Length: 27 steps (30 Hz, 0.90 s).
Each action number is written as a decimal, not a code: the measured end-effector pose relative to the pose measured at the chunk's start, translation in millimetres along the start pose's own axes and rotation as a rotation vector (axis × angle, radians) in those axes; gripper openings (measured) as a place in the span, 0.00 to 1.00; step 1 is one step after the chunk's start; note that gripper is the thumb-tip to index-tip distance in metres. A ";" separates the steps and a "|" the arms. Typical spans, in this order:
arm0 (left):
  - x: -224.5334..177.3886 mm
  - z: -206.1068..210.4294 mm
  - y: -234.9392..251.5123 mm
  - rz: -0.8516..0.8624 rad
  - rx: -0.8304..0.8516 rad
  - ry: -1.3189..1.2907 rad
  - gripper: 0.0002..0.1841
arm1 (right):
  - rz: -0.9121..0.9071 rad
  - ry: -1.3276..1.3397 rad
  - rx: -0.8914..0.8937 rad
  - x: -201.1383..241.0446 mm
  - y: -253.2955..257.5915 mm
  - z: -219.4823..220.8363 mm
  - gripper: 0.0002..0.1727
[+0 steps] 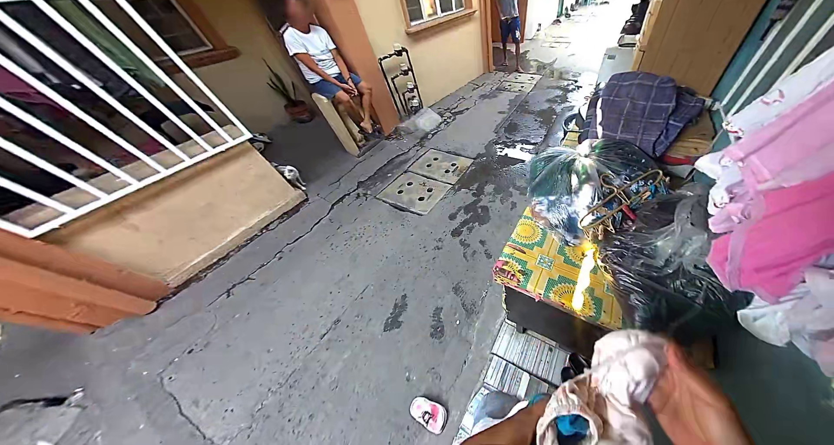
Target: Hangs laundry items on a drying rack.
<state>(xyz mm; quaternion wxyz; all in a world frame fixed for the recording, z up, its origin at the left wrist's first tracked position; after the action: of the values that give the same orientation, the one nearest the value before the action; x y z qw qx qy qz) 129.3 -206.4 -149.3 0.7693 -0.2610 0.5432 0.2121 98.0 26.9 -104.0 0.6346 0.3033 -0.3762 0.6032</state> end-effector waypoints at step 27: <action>-67.4 -84.2 4.0 0.516 -0.533 0.187 0.08 | -0.071 -0.492 0.286 52.7 76.4 84.1 0.11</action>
<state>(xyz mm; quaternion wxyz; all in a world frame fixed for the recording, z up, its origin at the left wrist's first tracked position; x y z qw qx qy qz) 44.2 -259.4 -109.2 0.5429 -0.3249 0.5847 0.5078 12.1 -8.6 -20.0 0.4958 0.5398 -0.4189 0.5360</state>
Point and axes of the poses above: each hand's wrist, its own y-axis towards the middle knuckle, its own z-axis out of the palm, x = y × z, the point moved 3 cm from there along y, towards the middle knuckle, and after that the axes turned 6 degrees about -z, right-handed, at the moved point
